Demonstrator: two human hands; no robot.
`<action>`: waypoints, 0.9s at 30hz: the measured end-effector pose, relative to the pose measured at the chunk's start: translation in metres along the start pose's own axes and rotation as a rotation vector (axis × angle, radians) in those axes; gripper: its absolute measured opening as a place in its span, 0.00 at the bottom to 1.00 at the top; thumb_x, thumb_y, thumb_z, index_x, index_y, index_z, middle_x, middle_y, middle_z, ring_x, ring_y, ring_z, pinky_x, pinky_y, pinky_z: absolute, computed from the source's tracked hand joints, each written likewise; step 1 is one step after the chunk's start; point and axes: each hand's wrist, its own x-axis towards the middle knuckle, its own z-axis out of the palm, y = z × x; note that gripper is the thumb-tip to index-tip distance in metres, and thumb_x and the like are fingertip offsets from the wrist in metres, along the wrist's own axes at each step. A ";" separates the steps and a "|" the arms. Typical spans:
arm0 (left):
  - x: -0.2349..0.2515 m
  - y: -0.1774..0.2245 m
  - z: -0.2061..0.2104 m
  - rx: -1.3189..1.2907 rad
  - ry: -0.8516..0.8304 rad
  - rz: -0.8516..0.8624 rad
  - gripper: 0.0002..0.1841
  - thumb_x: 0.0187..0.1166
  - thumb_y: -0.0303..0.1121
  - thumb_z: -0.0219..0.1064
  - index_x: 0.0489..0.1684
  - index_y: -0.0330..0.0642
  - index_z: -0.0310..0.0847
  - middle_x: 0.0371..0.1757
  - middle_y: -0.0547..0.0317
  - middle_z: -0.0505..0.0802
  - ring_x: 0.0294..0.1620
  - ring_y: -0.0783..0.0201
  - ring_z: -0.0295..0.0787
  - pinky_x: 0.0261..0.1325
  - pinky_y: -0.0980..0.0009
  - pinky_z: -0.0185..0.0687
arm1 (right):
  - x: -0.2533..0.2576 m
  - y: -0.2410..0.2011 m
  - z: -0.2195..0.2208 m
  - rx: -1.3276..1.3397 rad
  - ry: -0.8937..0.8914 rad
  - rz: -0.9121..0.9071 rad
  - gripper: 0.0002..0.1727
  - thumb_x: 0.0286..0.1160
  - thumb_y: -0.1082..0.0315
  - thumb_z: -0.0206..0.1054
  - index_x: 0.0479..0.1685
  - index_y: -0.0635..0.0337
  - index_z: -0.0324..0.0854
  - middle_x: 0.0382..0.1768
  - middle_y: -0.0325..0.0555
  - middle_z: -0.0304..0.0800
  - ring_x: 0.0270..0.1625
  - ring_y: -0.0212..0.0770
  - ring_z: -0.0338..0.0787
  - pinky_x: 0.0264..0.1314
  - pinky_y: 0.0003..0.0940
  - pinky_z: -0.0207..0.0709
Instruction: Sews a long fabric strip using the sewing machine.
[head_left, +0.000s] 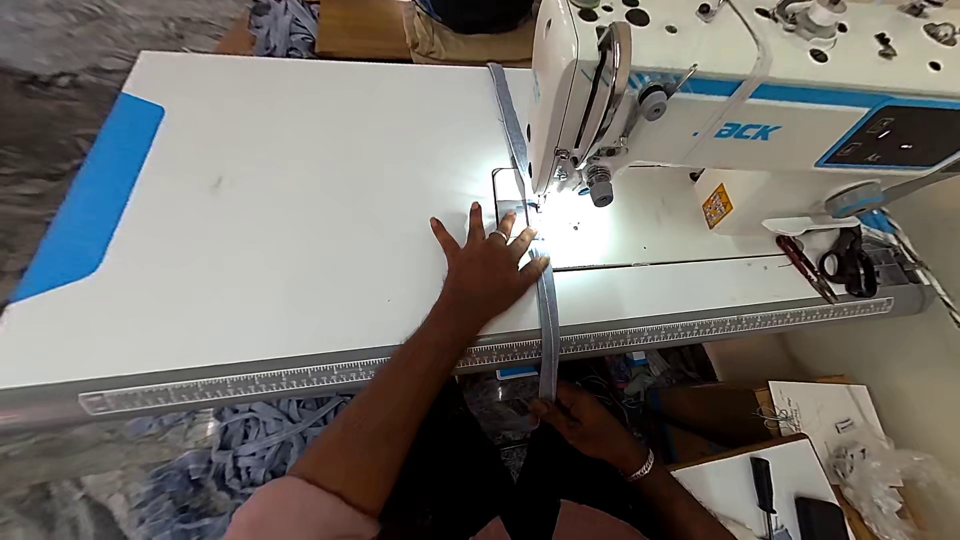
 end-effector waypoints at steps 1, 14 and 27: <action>0.006 -0.001 -0.001 0.003 -0.005 -0.008 0.36 0.83 0.72 0.36 0.85 0.75 0.71 0.92 0.63 0.70 0.95 0.33 0.44 0.75 0.09 0.24 | -0.001 -0.005 -0.006 -0.063 -0.021 0.025 0.18 0.89 0.52 0.59 0.49 0.56 0.88 0.41 0.37 0.91 0.42 0.29 0.88 0.51 0.30 0.82; 0.024 -0.001 -0.008 -0.052 -0.017 -0.058 0.30 0.89 0.62 0.39 0.86 0.72 0.72 0.91 0.62 0.70 0.95 0.35 0.45 0.76 0.10 0.21 | -0.012 -0.090 -0.244 -1.111 0.599 0.468 0.36 0.87 0.62 0.59 0.92 0.67 0.53 0.87 0.71 0.60 0.86 0.79 0.61 0.75 0.93 0.38; 0.038 -0.009 -0.001 -0.091 0.027 -0.066 0.27 0.90 0.55 0.44 0.86 0.69 0.72 0.90 0.65 0.72 0.94 0.33 0.48 0.74 0.08 0.26 | -0.068 -0.102 -0.262 -0.918 0.781 0.294 0.20 0.90 0.56 0.58 0.65 0.60 0.86 0.50 0.65 0.91 0.52 0.65 0.90 0.55 0.74 0.75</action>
